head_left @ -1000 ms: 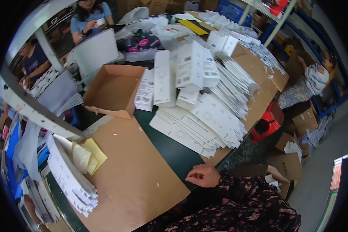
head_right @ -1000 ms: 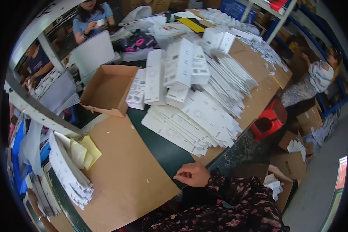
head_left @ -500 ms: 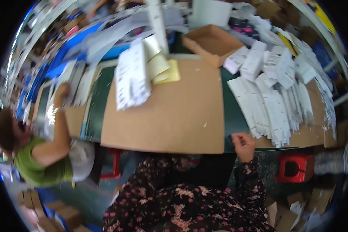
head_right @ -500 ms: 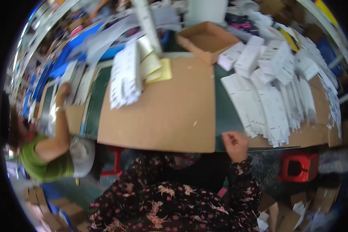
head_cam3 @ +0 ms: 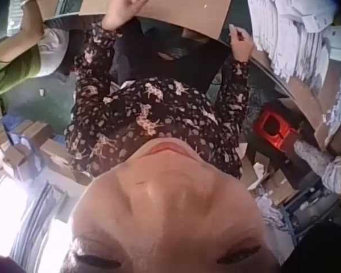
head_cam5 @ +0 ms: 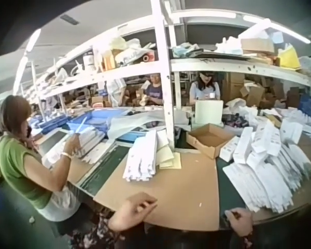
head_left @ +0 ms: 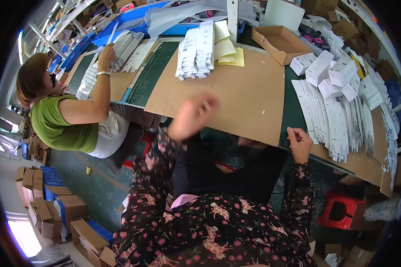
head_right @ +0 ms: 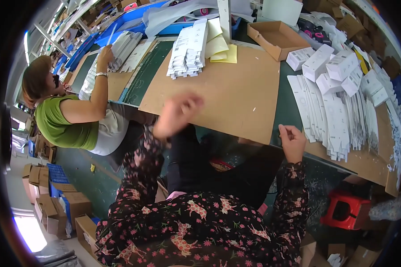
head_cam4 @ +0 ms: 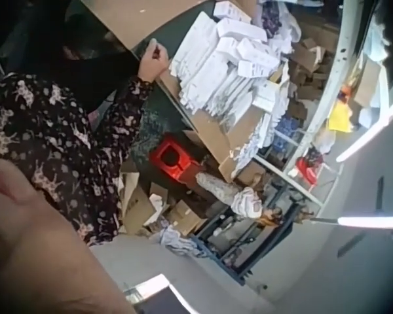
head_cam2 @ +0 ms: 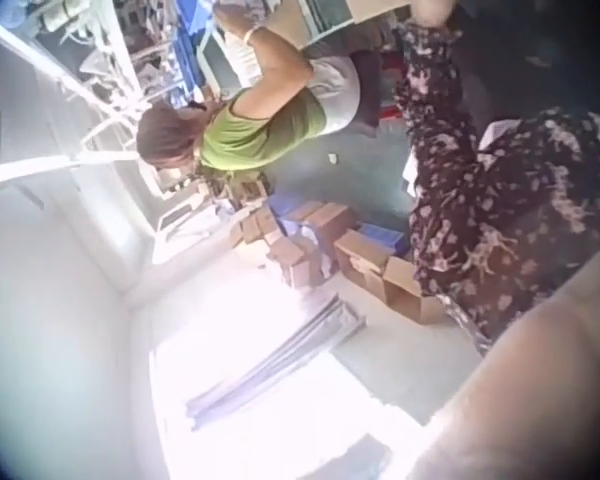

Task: Folding and stacking white cardboard boxes at a workstation.

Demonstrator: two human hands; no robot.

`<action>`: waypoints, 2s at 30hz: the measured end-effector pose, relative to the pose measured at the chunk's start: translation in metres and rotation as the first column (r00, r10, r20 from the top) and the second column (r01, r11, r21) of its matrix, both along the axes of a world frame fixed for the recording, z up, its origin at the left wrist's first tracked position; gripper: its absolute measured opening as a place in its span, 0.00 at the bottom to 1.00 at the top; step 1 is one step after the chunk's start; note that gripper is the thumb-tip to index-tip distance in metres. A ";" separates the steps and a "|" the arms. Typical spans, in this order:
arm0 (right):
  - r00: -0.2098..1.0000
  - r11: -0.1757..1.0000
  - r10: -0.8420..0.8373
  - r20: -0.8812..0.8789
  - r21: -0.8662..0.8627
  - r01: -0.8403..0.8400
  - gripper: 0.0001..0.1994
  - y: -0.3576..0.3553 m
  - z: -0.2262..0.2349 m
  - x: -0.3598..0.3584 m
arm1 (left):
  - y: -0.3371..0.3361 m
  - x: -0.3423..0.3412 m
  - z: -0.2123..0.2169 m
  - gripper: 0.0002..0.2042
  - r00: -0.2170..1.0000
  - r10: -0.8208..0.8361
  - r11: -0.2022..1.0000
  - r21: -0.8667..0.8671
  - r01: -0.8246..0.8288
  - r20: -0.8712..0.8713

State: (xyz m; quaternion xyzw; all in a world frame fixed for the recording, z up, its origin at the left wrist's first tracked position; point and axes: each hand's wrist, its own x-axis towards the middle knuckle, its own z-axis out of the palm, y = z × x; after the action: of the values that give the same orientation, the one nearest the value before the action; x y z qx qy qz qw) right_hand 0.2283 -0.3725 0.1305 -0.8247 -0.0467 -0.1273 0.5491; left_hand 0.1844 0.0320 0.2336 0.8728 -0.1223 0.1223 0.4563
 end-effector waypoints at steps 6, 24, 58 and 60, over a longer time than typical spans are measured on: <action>0.999 1.000 -0.001 0.038 0.031 0.000 0.09 0.006 0.006 0.000 | 0.060 0.165 -0.001 0.42 0.776 0.356 0.785 0.284 -0.551 0.521; 1.000 0.997 0.017 -0.004 0.069 -0.017 0.09 0.001 -0.001 0.008 | 0.106 0.184 -0.010 0.45 0.898 0.430 0.753 0.512 -0.414 0.093; 0.996 1.000 -0.023 -0.087 0.016 0.024 0.07 -0.002 0.003 -0.002 | 0.165 -0.031 -0.021 0.30 0.546 0.827 0.554 -0.021 -0.832 0.135; 0.996 0.999 -0.025 -0.090 0.027 0.028 0.07 -0.001 0.004 -0.001 | 0.154 -0.048 -0.013 0.26 0.636 0.772 0.529 -0.552 -0.645 -0.003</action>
State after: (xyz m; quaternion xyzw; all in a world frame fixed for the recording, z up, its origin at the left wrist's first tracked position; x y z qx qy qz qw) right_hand 0.2278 -0.3732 0.1348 -0.8223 -0.0095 -0.0982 0.5605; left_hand 0.1368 0.1865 0.2208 0.6714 0.2276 0.4308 0.5584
